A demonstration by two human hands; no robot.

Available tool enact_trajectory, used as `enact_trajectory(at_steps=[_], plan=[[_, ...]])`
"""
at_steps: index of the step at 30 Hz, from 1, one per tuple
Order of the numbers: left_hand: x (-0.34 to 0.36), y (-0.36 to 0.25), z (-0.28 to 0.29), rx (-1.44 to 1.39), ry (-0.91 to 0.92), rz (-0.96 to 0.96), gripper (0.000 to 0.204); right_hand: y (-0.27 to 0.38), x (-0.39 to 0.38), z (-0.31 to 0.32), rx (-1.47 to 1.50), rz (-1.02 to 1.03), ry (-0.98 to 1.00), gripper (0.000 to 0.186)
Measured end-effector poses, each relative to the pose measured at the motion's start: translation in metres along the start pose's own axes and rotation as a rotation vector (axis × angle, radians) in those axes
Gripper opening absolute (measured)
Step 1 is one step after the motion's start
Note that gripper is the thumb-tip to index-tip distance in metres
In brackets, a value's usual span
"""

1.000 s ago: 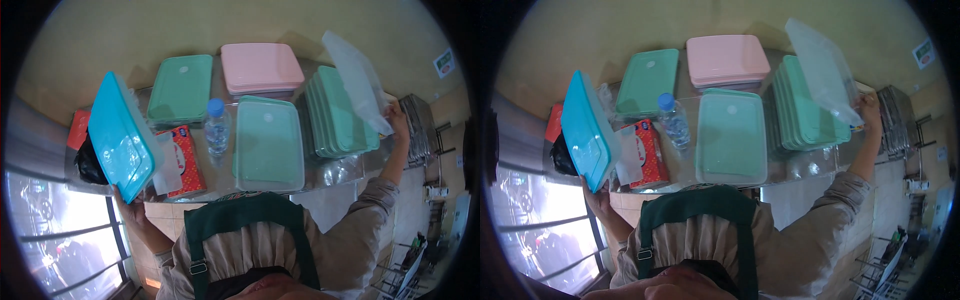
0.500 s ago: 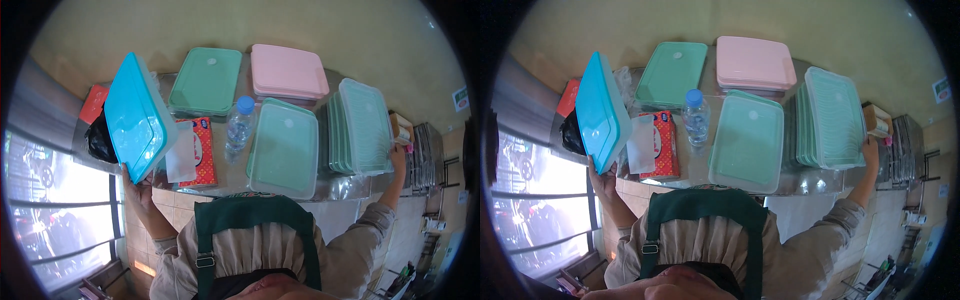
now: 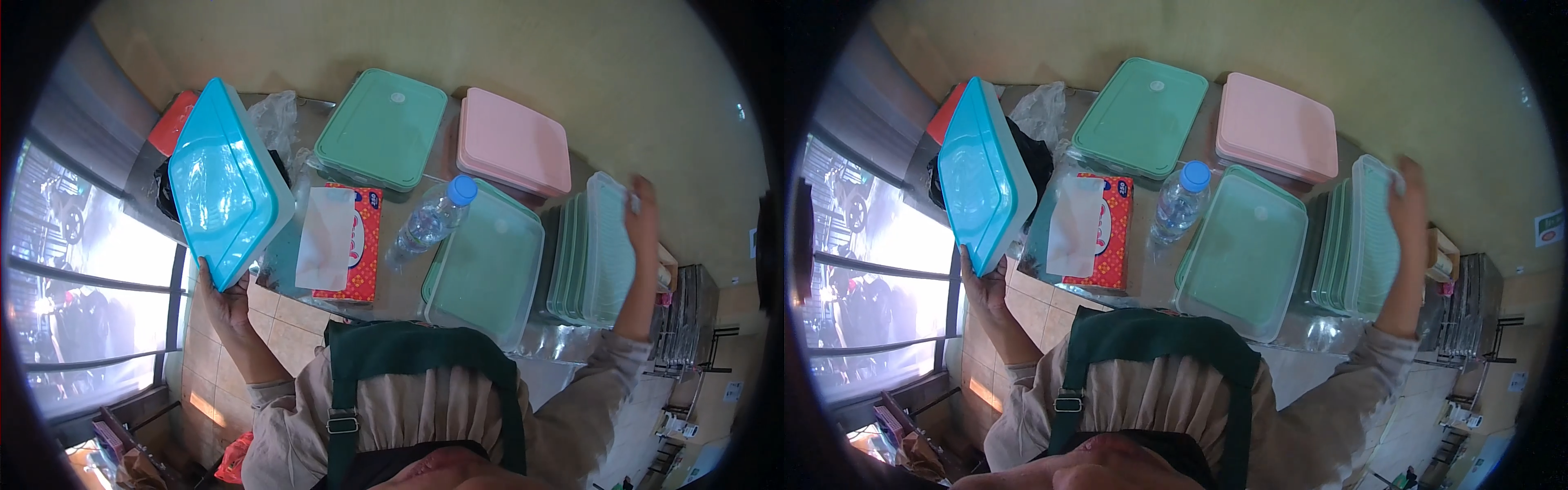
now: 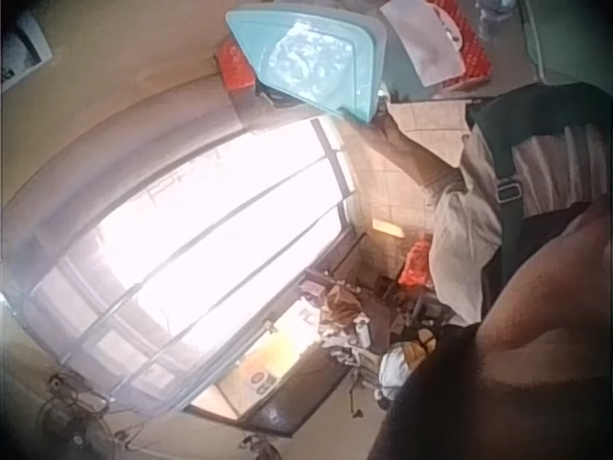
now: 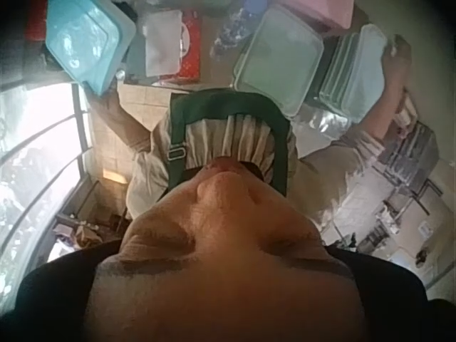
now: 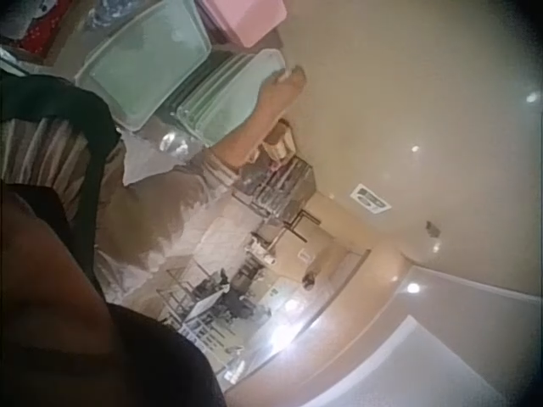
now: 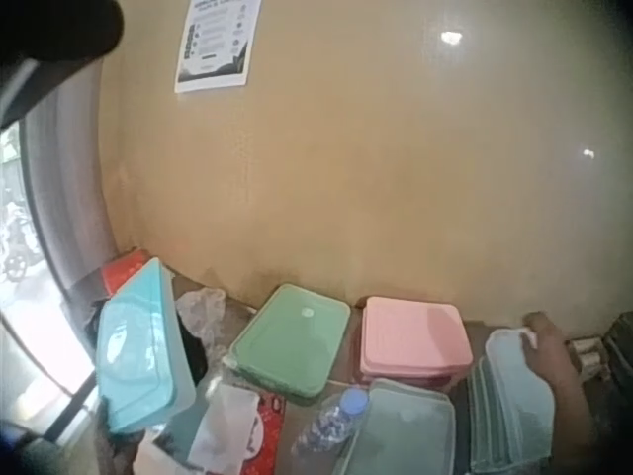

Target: Organizing and stacking plastic food containers and lids on a table.

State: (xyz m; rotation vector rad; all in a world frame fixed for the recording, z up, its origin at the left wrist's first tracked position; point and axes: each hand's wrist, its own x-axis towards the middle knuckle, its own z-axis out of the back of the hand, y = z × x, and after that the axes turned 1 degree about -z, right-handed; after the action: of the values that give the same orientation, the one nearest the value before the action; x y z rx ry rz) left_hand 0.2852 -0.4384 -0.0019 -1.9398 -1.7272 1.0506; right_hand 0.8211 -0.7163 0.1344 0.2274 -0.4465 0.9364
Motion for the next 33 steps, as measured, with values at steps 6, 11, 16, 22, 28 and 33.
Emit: enact_trajectory(at_steps=[6,11,16,22,28,33], plan=[[-0.006,-0.007,0.012,-0.069,-0.083,-0.035,0.033,0.171,0.048,-0.109,0.428,0.711,0.332,0.03],[-0.01,-0.013,0.021,-0.076,-0.083,-0.075,0.035,0.227,0.05,-0.189,0.397,1.103,0.338,0.033],[-0.01,-0.015,0.039,-0.091,-0.137,-0.101,0.036,0.262,0.035,-0.193,0.424,1.135,0.369,0.025],[-0.009,-0.016,0.043,-0.091,-0.169,-0.125,0.036,0.259,0.039,-0.205,0.527,1.087,0.319,0.023],[-0.005,-0.01,0.039,-0.076,-0.13,-0.059,0.037,0.246,0.05,-0.201,0.479,1.09,0.163,0.025],[-0.01,-0.009,0.035,-0.064,-0.142,-0.055,0.035,0.253,0.046,-0.191,0.386,1.074,-0.047,0.024]])
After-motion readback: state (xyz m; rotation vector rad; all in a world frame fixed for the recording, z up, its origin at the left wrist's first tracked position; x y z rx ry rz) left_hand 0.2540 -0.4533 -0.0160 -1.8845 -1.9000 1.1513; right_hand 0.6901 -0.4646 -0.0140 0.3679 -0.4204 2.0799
